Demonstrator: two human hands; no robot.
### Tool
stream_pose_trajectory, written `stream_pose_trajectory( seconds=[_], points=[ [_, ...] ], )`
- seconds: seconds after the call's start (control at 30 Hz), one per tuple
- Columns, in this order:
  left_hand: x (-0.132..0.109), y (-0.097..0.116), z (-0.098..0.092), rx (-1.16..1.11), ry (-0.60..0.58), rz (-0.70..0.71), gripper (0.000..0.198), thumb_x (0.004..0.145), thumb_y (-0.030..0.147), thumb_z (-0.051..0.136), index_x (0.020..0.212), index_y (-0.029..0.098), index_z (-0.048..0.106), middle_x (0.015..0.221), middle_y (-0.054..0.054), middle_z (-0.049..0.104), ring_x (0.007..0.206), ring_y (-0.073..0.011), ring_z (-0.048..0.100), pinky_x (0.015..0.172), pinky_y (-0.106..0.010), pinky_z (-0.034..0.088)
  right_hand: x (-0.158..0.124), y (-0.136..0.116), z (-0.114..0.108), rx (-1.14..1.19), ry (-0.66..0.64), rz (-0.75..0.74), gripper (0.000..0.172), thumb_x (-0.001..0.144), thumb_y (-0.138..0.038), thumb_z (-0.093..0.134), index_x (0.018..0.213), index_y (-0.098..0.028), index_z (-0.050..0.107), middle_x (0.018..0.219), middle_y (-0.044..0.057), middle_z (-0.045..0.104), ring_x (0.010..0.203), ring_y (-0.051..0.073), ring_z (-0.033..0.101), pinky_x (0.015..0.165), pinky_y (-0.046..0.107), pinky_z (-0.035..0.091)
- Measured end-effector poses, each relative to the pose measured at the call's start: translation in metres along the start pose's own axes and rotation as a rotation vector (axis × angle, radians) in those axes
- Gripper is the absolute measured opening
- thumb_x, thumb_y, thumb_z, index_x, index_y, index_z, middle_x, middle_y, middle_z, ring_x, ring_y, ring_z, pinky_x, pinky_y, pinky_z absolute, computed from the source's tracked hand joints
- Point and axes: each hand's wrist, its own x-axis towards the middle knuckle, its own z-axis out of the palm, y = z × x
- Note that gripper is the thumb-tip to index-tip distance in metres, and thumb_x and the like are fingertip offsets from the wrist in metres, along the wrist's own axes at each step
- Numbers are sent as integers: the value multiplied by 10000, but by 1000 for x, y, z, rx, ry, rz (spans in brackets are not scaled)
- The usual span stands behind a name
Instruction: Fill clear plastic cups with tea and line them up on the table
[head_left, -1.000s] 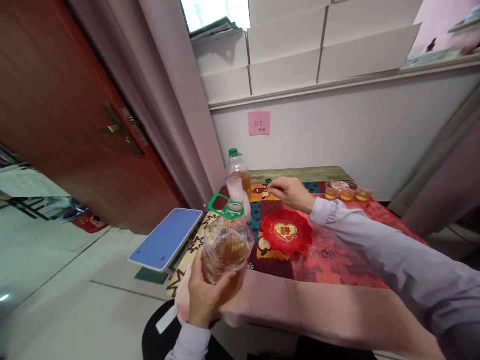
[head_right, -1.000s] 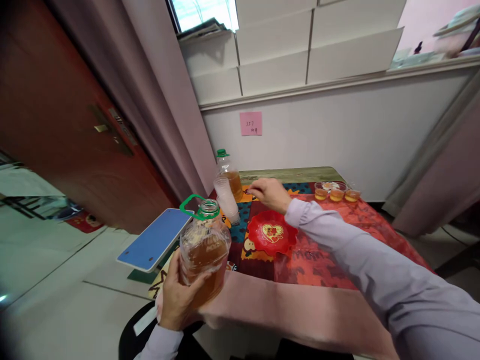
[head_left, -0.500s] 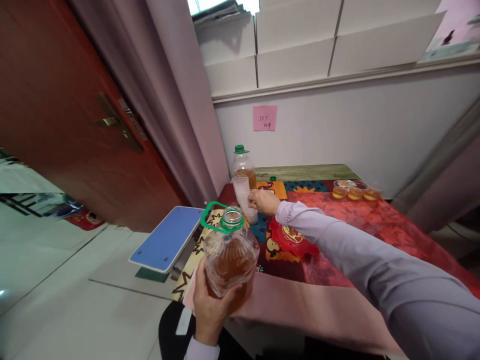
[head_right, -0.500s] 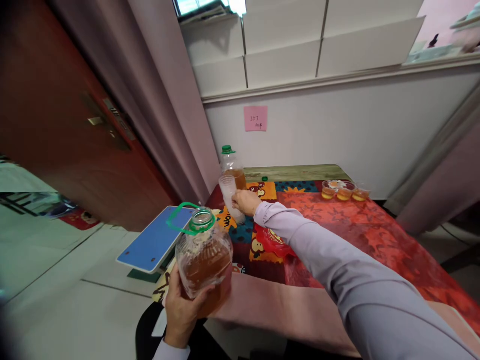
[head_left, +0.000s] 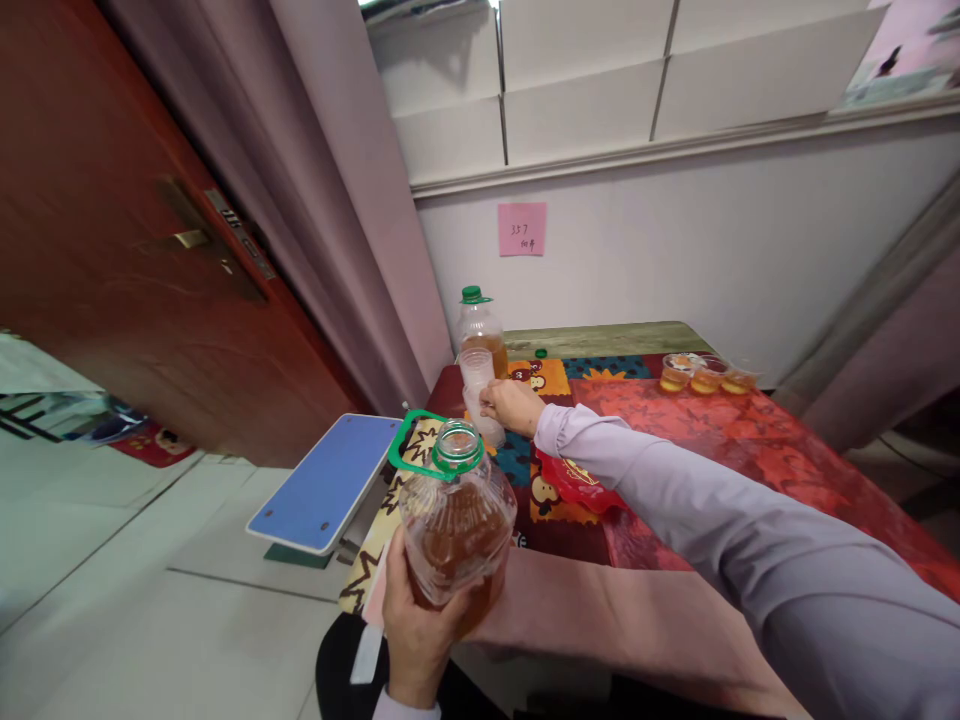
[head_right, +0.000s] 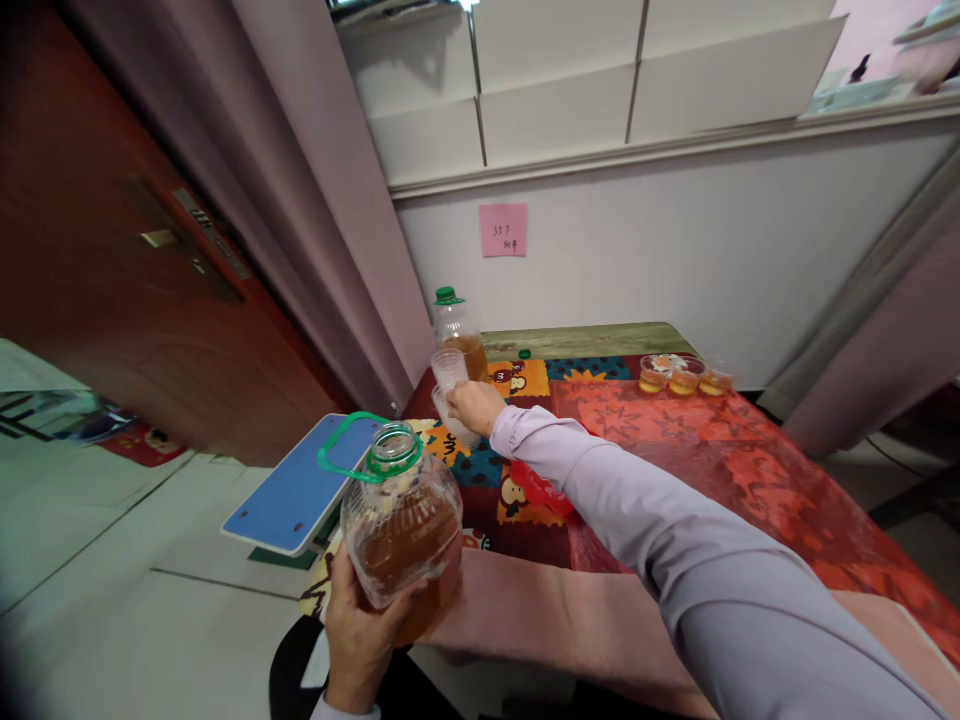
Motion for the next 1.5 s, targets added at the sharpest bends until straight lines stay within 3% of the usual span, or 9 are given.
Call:
stream_pose_trajectory(
  seconds=[0.37,0.63,0.73,0.87,0.93,1.03,1.2,1.33,1.5],
  points=[
    [-6,-11,-1,-25,1,-15,1026,636,640,874,1507,229,520,1441,-149,648,1335,-379,631,1147,-522,507,3,13,-4,35,25,-58,286,1045,-237,540,1107,-147,804,1138,189,795,1055,294,748,864,331,503],
    [-7,-8,-2,-27,-18,-21,1026,657,605,884,1531,240,489,1468,-150,630,1365,-384,612,1177,-544,484,5,20,-10,122,168,-74,122,988,-254,719,1042,-166,784,1071,101,794,987,208,725,857,276,485],
    [-7,-6,-3,-10,-33,-21,1032,664,603,881,1542,243,475,1485,-156,614,1383,-389,595,1192,-562,464,-11,28,-29,207,393,-106,113,1008,-255,693,987,-167,760,1020,78,771,940,185,707,869,283,497],
    [-4,-1,-2,-5,-32,-2,1024,662,592,889,1533,238,484,1483,-159,615,1372,-382,600,1181,-561,472,-69,58,-46,301,771,-180,88,986,-258,707,930,-194,730,1086,77,748,956,199,706,877,321,530],
    [-2,2,-1,-6,-24,8,1015,663,597,886,1526,233,495,1470,-159,624,1350,-376,614,1166,-552,488,-106,78,-33,285,797,-139,76,983,-267,703,939,-208,723,1156,94,731,1020,223,708,905,353,546],
    [1,6,1,11,-22,0,1019,651,622,881,1513,218,515,1437,-160,644,1303,-374,641,1131,-546,517,-154,103,13,286,672,-34,118,991,-286,680,903,-213,707,1162,117,714,1059,252,709,901,383,570],
    [6,17,5,32,-33,-4,1021,647,638,877,1508,223,519,1447,-153,636,1300,-369,639,1139,-548,509,-188,122,88,282,451,103,137,991,-249,651,879,-193,706,1201,144,695,984,256,727,853,390,595],
    [7,23,7,57,-22,17,999,655,624,881,1501,227,528,1454,-148,637,1322,-361,629,1174,-539,482,-189,118,96,220,387,123,168,1026,-288,608,1058,-192,741,1345,159,668,1013,270,742,835,397,610],
    [5,21,7,77,-12,20,1025,643,621,893,1509,223,516,1453,-153,632,1332,-367,617,1191,-553,458,-189,112,92,196,534,151,446,1008,-437,655,1407,-237,638,1444,146,650,1217,310,693,961,429,584]
  ],
)
